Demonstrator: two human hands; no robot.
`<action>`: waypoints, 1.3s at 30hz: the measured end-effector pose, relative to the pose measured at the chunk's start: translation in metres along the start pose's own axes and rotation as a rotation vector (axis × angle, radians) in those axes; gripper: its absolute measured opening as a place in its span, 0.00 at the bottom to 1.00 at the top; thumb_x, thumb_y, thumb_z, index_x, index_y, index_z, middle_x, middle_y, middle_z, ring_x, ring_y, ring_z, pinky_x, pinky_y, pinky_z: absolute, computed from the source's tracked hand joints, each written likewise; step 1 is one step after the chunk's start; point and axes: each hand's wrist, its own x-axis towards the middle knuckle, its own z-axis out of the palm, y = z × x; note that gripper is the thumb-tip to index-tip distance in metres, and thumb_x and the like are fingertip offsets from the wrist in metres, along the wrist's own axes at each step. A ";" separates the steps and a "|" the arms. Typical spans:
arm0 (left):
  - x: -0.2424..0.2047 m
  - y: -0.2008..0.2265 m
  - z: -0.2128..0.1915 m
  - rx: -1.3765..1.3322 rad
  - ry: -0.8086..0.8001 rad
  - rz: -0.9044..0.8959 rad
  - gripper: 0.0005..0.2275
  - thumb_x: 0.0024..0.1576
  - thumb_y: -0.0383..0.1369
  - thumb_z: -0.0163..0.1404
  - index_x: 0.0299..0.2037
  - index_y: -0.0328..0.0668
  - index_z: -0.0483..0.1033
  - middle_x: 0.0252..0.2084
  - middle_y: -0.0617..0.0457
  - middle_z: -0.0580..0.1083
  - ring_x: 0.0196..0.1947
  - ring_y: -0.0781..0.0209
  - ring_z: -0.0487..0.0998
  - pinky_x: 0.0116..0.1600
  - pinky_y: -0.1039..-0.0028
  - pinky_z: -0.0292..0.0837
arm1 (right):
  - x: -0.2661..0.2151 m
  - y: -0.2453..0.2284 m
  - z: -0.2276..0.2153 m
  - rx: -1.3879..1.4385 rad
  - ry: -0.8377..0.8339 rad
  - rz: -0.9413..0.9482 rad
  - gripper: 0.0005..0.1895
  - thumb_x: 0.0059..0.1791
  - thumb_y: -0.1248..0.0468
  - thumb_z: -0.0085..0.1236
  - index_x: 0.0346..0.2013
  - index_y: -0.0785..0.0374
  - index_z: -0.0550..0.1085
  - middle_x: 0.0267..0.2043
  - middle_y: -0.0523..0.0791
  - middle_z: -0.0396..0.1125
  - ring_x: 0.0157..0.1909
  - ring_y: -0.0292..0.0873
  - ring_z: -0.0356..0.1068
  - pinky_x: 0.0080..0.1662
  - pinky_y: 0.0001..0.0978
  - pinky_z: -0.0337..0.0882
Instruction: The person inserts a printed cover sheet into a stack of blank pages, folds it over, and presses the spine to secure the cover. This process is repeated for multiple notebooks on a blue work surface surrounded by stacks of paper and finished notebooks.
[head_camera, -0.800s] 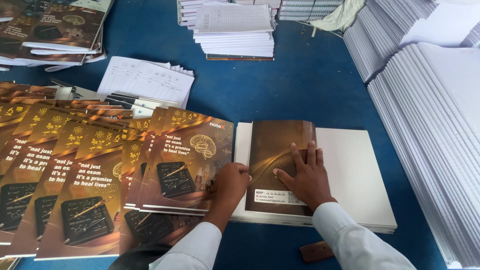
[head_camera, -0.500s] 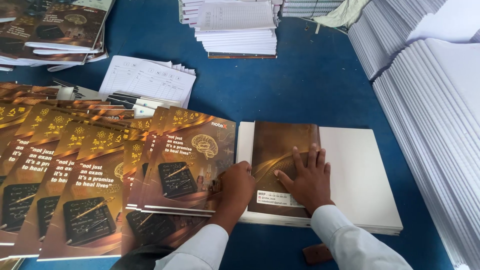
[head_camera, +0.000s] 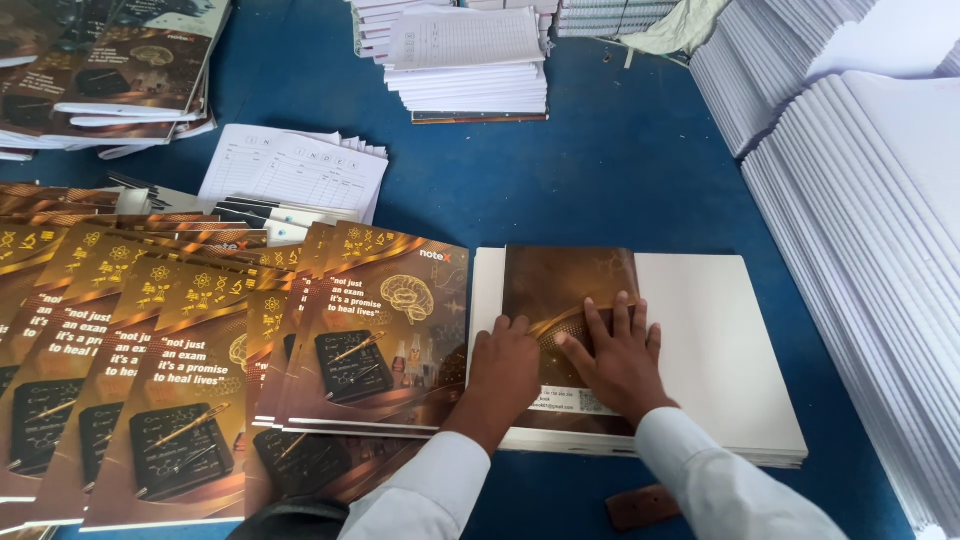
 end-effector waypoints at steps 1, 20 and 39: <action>-0.001 0.001 -0.002 -0.021 -0.025 -0.006 0.09 0.51 0.32 0.60 0.38 0.36 0.82 0.50 0.49 0.70 0.55 0.51 0.69 0.55 0.63 0.69 | 0.000 0.002 -0.008 0.014 -0.019 -0.013 0.45 0.50 0.27 0.29 0.74 0.47 0.53 0.79 0.58 0.31 0.79 0.64 0.24 0.69 0.64 0.31; 0.015 0.023 0.006 -0.093 -0.048 -0.071 0.26 0.51 0.29 0.59 0.62 0.49 0.71 0.56 0.36 0.66 0.58 0.36 0.66 0.57 0.60 0.74 | -0.116 0.025 -0.113 -0.398 -0.802 -0.519 0.13 0.55 0.59 0.56 0.52 0.59 0.71 0.55 0.48 0.69 0.57 0.45 0.67 0.61 0.41 0.64; 0.016 0.031 -0.007 -0.074 -0.105 -0.107 0.21 0.50 0.30 0.61 0.56 0.47 0.76 0.58 0.39 0.64 0.62 0.37 0.64 0.59 0.62 0.75 | -0.083 0.031 -0.108 0.076 -0.509 0.005 0.26 0.56 0.59 0.45 0.70 0.37 0.62 0.47 0.41 0.66 0.46 0.38 0.66 0.54 0.33 0.73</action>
